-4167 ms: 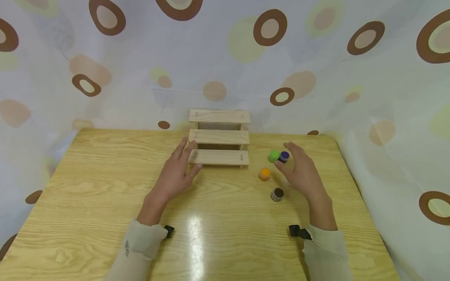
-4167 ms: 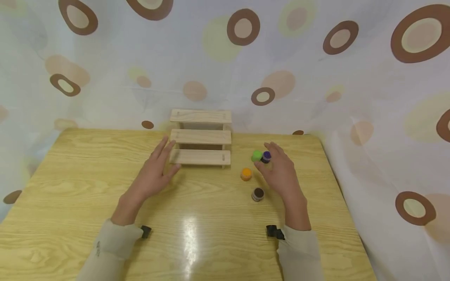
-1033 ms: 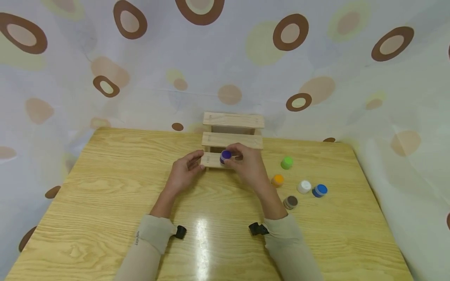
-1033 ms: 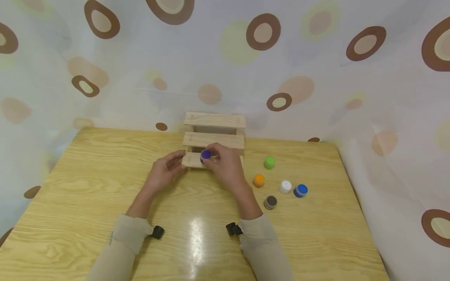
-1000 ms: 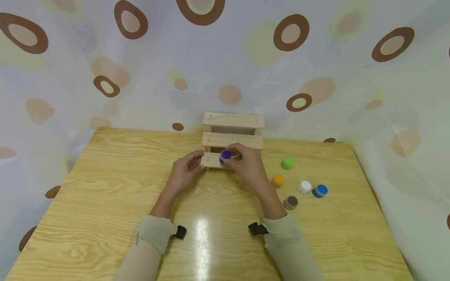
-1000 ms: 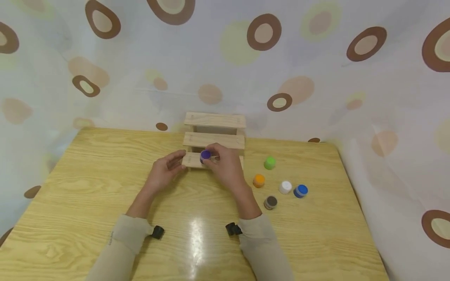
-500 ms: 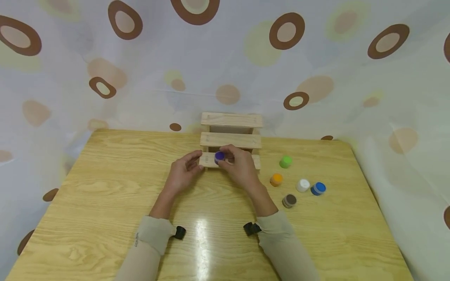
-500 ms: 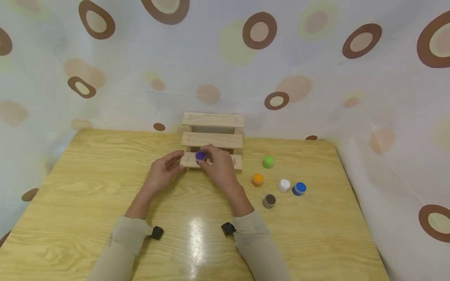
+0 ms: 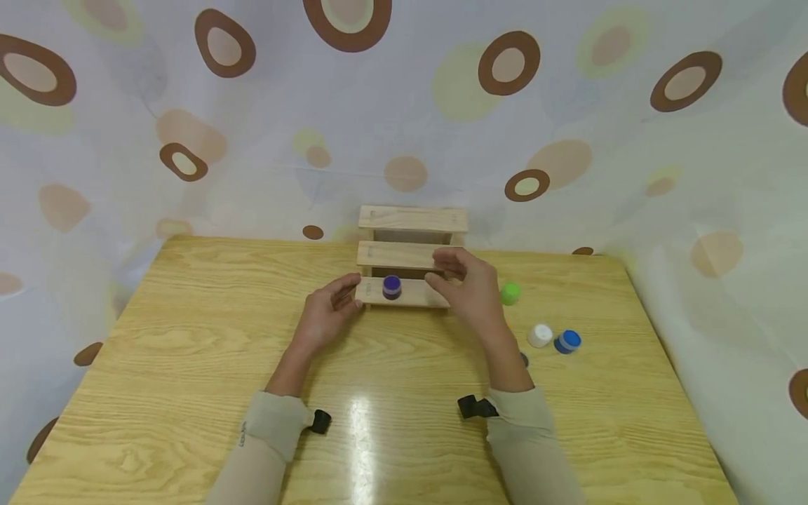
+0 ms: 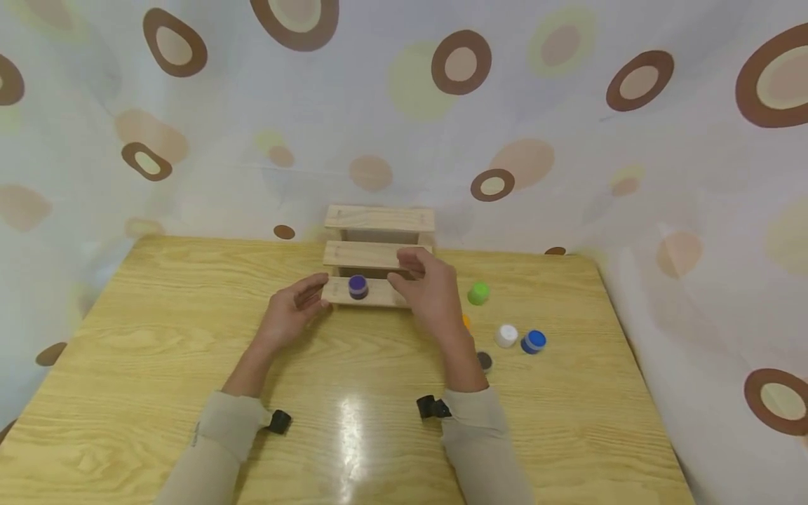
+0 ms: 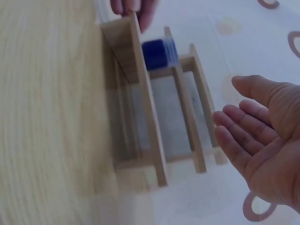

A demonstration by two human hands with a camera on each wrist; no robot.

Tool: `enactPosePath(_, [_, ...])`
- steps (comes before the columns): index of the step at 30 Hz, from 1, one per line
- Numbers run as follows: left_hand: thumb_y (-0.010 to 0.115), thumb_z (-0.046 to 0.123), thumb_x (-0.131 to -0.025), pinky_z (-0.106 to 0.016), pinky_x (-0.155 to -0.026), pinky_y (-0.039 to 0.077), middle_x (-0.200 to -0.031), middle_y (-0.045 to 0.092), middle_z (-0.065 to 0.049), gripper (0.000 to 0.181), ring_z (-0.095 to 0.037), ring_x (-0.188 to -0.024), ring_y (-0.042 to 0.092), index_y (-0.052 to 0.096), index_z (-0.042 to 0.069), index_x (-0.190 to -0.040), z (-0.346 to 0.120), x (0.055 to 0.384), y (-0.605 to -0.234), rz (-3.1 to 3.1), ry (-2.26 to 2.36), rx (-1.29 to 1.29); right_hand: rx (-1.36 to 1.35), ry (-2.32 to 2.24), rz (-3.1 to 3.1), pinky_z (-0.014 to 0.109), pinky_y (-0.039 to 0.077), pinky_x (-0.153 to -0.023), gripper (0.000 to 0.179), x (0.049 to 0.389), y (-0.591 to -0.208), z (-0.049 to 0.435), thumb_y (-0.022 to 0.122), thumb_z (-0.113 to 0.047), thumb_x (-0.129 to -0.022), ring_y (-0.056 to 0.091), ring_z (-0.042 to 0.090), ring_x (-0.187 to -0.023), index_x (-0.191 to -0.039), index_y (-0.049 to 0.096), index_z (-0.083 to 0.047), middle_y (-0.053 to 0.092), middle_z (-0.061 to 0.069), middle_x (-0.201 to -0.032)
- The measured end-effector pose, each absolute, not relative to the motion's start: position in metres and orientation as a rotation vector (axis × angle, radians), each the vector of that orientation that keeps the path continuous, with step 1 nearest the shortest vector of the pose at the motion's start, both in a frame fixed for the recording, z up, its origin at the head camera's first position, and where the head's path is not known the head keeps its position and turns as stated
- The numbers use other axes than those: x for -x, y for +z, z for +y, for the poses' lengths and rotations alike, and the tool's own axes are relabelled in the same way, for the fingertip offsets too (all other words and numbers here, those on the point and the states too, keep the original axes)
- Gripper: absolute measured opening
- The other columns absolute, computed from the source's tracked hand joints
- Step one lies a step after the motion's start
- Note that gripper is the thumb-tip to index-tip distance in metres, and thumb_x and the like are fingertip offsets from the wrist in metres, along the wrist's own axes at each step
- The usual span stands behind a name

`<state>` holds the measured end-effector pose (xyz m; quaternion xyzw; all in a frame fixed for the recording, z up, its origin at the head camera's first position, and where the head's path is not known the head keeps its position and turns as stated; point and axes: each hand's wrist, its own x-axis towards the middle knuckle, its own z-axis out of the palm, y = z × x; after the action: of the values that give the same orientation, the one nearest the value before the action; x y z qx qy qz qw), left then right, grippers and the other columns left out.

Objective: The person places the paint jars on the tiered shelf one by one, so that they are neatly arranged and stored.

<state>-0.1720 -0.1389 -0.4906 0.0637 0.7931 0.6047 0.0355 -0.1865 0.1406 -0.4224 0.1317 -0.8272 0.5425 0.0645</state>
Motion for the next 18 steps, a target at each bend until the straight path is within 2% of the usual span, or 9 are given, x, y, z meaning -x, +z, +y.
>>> enactPosePath(12, [0.068,-0.001,-0.102,-0.024,-0.112,0.05,-0.161,0.049,-0.012,0.05,-0.028,-0.146,0.051,0.056,0.0,-0.151,-0.139,0.171,-0.492,2.439,1.85,-0.194,-0.148,1.458,-2.468,0.05,0.053,-0.112,0.04,0.187,-0.418,0.203,0.081,-0.017,-0.097,0.065,0.033,-0.125,-0.132,0.069,-0.002,0.072,0.014,-0.13])
enactPosePath(18, [0.068,0.0,-0.102,-0.024,-0.111,0.051,-0.162,0.048,-0.013,0.05,-0.029,-0.147,0.05,0.056,0.001,-0.151,-0.14,0.171,-0.494,2.439,1.85,-0.203,-0.037,1.446,-2.416,0.043,0.054,-0.112,0.04,0.189,-0.424,0.237,0.08,-0.013,-0.096,0.066,0.032,-0.125,-0.132,0.069,0.0,0.072,0.015,-0.128])
